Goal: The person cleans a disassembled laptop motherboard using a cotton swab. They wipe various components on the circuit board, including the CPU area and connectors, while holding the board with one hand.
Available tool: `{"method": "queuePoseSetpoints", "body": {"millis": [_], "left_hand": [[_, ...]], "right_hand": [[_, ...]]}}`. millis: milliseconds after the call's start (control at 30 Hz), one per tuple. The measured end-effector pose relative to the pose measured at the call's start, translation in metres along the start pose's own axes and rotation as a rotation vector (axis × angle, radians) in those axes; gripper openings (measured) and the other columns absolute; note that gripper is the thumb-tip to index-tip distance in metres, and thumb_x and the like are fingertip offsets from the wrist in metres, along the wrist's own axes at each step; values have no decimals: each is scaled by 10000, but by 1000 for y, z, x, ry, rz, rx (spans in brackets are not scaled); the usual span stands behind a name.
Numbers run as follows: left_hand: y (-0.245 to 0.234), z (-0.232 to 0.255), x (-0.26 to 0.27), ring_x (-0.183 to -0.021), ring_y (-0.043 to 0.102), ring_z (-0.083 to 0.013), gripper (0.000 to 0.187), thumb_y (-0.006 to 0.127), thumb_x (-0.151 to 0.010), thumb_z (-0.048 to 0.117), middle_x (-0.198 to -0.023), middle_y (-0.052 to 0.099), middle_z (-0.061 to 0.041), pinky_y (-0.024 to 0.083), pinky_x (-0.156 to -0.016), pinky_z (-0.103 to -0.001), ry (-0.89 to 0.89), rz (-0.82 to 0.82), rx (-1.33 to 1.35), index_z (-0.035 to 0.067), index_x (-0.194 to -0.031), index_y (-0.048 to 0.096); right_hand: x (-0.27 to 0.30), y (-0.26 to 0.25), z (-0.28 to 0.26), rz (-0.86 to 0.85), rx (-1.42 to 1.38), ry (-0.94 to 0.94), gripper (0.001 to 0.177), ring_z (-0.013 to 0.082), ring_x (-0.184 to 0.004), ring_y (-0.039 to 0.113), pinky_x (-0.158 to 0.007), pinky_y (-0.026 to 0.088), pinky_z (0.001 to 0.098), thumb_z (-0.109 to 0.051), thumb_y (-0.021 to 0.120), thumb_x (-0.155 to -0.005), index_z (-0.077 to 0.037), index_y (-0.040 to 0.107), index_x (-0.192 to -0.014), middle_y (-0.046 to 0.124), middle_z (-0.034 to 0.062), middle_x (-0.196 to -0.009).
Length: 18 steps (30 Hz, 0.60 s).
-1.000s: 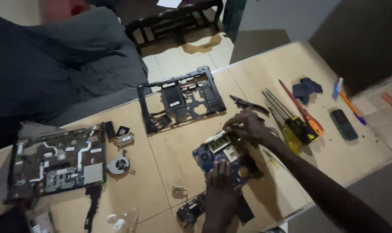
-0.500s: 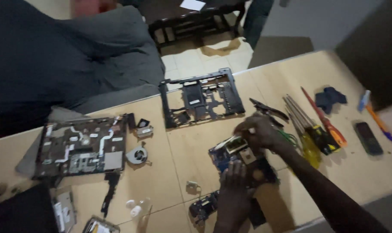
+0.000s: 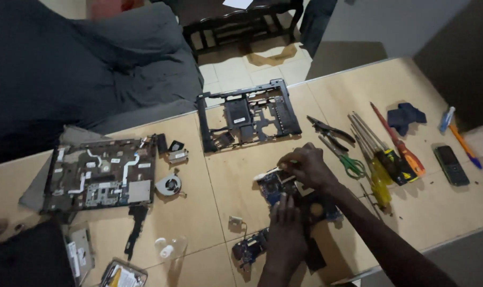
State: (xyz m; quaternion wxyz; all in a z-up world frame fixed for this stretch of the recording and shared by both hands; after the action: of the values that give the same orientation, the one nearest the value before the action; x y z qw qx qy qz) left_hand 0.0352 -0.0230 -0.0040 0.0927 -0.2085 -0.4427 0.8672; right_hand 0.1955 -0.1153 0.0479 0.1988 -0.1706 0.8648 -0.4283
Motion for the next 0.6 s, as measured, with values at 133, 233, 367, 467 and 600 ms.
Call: {"method": "queuePoseSetpoints", "body": {"millis": [133, 233, 367, 467, 600], "left_hand": [[8, -5, 3, -1523, 207, -439, 848, 635, -779, 206, -1600, 292, -262, 207, -1221, -556, -9, -59, -7, -86, -1514, 329], [9, -1, 2, -1524, 239, -428, 703, 541, -860, 223, -1599, 361, -256, 226, -1203, -563, -11, -29, -51, -78, -1479, 399], [4, -3, 2, -1495, 268, -473, 890, 794, -756, 360, -1552, 386, -306, 228, -1208, -580, 12, -46, -50, -114, -1422, 440], [-4, 0, 1, -1526, 227, -404, 856, 728, -887, 360, -1601, 337, -203, 258, -1187, -529, 1, -45, -51, -24, -1537, 325], [-6, 4, -1, -1519, 233, -452, 660, 583, -921, 283, -1531, 385, -265, 238, -1200, -550, -2, -57, -14, -71, -1444, 391]], "right_hand": [[3, 12, 23, -93, 30, 129, 315, 261, -876, 589, -734, 450, 437, -92, 765, -742, -292, 861, -966, 800, -9, -838], [-1, -7, 27, 24, 38, 60, 248, 199, -738, 624, -830, 413, 425, -107, 788, -721, -282, 860, -881, 826, -19, -827], [-7, 18, 39, -264, -22, -74, 231, 192, -668, 663, -707, 495, 380, -86, 852, -785, -215, 857, -976, 773, 10, -772], [-43, -36, 10, -230, -63, 104, 321, 161, -697, 807, -587, 690, 225, 153, 801, -719, -109, 841, -901, 839, 69, -912], [-74, -21, 16, -581, 101, -76, 160, 180, -1067, 684, -946, 539, 400, -120, 732, -905, -203, 839, -991, 827, -44, -1066]]}}
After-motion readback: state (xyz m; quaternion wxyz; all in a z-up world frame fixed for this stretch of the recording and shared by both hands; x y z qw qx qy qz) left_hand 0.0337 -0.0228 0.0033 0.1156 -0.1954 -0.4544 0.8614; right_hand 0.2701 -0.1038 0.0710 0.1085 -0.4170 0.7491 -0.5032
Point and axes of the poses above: each hand's wrist, its own x-axis away from the middle knuckle, its own y-axis out of the palm, z = x × y, the point moved 5 cm from there along -x, towards the middle knuckle
